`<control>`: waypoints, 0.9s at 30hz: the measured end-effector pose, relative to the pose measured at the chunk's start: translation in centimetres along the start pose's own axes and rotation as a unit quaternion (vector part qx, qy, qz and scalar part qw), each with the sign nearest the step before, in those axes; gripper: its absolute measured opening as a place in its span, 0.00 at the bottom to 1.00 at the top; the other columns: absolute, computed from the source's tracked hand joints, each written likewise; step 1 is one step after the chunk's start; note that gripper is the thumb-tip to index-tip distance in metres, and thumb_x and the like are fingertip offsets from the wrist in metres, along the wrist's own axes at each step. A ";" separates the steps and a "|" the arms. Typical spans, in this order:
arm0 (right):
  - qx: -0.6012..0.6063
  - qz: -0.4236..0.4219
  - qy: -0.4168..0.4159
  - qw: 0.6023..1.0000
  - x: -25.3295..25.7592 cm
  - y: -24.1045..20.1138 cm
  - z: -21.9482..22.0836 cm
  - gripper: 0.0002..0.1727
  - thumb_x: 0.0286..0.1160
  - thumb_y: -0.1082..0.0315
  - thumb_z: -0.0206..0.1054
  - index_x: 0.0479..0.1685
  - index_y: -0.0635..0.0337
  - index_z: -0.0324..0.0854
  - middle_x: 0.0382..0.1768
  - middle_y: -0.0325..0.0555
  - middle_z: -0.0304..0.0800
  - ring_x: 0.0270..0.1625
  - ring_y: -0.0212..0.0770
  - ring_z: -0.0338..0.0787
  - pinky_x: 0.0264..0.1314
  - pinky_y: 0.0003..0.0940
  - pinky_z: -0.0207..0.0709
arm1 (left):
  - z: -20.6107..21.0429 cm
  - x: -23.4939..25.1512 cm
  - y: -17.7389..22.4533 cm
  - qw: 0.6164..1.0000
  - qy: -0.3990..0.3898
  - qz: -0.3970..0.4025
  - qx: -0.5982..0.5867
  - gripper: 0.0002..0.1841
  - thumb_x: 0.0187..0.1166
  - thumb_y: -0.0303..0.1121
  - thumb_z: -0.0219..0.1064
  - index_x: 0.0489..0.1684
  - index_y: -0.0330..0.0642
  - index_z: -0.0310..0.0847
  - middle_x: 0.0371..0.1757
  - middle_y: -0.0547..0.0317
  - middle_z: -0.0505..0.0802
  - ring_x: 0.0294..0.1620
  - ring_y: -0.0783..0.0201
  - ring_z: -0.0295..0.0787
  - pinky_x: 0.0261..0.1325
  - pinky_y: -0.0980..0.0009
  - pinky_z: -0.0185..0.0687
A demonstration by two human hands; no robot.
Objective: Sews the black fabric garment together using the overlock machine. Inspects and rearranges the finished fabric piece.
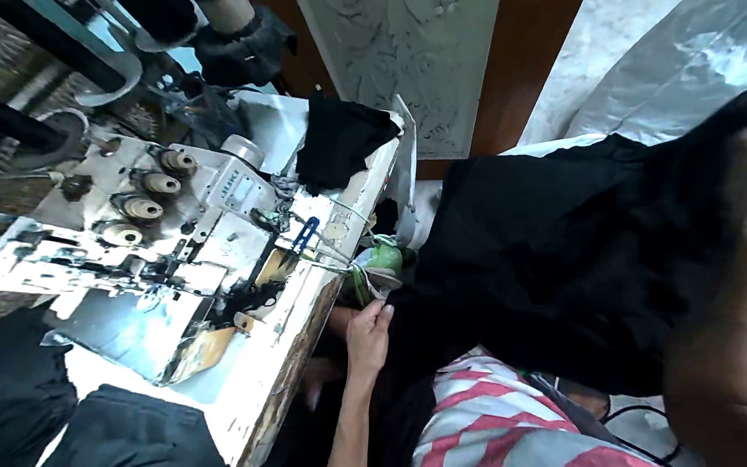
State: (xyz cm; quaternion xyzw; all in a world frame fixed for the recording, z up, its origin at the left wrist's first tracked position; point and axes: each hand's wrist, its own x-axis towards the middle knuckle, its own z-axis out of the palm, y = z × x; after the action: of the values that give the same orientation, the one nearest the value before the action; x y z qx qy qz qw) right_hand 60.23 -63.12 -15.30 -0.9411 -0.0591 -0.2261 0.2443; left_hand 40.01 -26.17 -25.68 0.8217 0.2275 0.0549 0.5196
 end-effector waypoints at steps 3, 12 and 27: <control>-0.042 0.169 -0.148 0.974 -0.9 3.4 7.0 0.20 0.80 0.76 0.57 0.68 0.76 0.74 0.60 0.88 0.79 0.64 0.90 0.78 0.58 0.88 0.66 | -0.5 -0.1 0.2 0.989 0.099 0.096 0.062 0.13 0.83 0.27 0.60 0.42 0.26 0.89 0.37 0.55 0.92 0.39 0.79 0.83 0.49 0.80 0.77; -0.093 0.183 -0.161 0.965 -6.0 7.3 13.2 0.15 0.79 0.71 0.60 0.59 0.70 0.73 0.53 0.77 0.83 0.50 0.81 0.86 0.35 0.76 0.72 | 0.0 -7.2 5.8 0.888 -0.283 0.353 0.083 0.14 0.81 0.39 0.66 0.33 0.38 0.92 0.28 0.56 0.94 0.29 0.66 0.91 0.36 0.73 0.86; -0.067 0.162 -0.141 0.974 -6.1 7.3 13.2 0.14 0.78 0.75 0.59 0.59 0.68 0.74 0.52 0.73 0.84 0.47 0.78 0.88 0.34 0.73 0.74 | 6.5 3.5 4.7 0.914 -0.205 0.158 0.313 0.16 0.78 0.32 0.71 0.59 0.32 0.88 0.53 0.38 0.94 0.54 0.39 0.93 0.59 0.41 0.83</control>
State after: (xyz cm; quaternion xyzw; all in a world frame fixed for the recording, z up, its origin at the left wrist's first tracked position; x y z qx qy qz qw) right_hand 61.63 -63.09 -31.51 -0.9749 0.0752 -0.0520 0.2029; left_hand 46.76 -31.71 -25.02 0.9607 -0.0110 -0.1072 0.2560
